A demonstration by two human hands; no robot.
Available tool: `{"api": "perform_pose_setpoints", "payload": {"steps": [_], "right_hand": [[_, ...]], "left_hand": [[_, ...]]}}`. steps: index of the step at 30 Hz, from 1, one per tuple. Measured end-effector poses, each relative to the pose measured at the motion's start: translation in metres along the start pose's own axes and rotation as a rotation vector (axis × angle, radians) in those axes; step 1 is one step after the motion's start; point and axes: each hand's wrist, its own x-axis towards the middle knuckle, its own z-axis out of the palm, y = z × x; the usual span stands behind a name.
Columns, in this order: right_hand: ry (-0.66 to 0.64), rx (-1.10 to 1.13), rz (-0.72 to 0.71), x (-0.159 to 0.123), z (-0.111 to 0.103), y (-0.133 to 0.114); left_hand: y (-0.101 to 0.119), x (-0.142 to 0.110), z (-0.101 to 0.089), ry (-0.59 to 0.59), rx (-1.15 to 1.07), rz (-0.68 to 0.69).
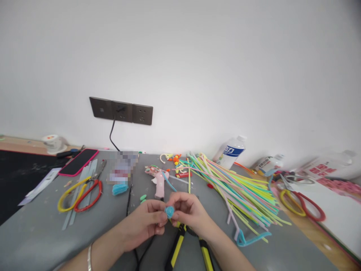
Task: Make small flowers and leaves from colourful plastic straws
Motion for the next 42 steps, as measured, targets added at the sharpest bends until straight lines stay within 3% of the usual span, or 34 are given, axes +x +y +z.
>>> {"api": "perform_pose_setpoints", "payload": {"steps": [17,24,29,34,42], "right_hand": [[0.018,-0.061,-0.1,0.0002,0.005,-0.0035],[0.082,-0.14,-0.125,-0.0007,0.0072,-0.0004],[0.116,-0.223,-0.268,-0.0003,0.0064,0.0014],[0.168,-0.441,-0.422,0.0003,0.0064,-0.0036],[0.211,-0.522,-0.441,0.0023,0.0071,-0.0057]], "left_hand": [[-0.0025,0.0005,0.0005,-0.015,-0.004,0.031],[-0.0018,0.0014,0.0012,0.035,-0.074,0.042],[-0.0002,0.0021,0.0021,0.074,-0.09,0.047],[-0.0001,0.0023,0.0025,0.118,-0.058,0.058],[-0.002,0.0044,0.0013,0.142,-0.043,0.082]]}}
